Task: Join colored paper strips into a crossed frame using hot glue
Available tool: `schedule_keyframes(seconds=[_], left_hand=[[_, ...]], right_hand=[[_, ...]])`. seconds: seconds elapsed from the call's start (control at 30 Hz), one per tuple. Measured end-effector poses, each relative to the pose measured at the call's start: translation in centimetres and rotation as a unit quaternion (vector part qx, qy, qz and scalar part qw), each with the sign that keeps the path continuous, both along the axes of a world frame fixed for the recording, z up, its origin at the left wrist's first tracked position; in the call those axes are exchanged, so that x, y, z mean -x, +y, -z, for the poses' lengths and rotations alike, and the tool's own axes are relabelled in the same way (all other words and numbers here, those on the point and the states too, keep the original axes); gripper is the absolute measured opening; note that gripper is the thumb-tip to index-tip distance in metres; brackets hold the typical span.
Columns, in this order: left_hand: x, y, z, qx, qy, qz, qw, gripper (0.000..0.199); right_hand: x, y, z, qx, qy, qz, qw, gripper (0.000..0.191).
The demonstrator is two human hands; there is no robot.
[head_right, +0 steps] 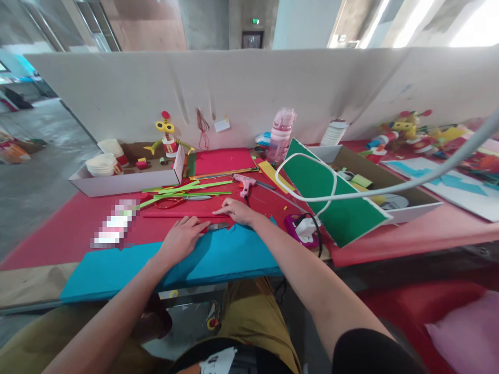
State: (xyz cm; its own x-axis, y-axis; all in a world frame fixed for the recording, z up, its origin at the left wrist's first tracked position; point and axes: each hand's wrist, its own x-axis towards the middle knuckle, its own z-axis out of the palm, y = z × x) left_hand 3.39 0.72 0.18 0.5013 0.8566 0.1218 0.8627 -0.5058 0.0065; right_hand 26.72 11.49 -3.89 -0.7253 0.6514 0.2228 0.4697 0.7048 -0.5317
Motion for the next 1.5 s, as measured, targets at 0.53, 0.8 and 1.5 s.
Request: schedule_keyframes(seconds=[0.53,0.8,1.5], left_hand=[[1.3,10.5,-0.1,-0.170,-0.007,-0.133,0.977,0.030],[2.7,13.1,0.5,-0.183,0.004,-0.135,0.974,0.034],[2.8,13.0,1.5,-0.138,-0.023,-0.044,0.989,0.038]], right_hand=[[10.1,-1.1,-1.0,-0.110,0.127,0.273,0.947,0.041],[11.1,-0.4,-0.9,-0.094,0.121,0.201,0.968,0.041],[8.4,1.8,-1.0,-0.148,0.184,0.340,0.910,0.041]])
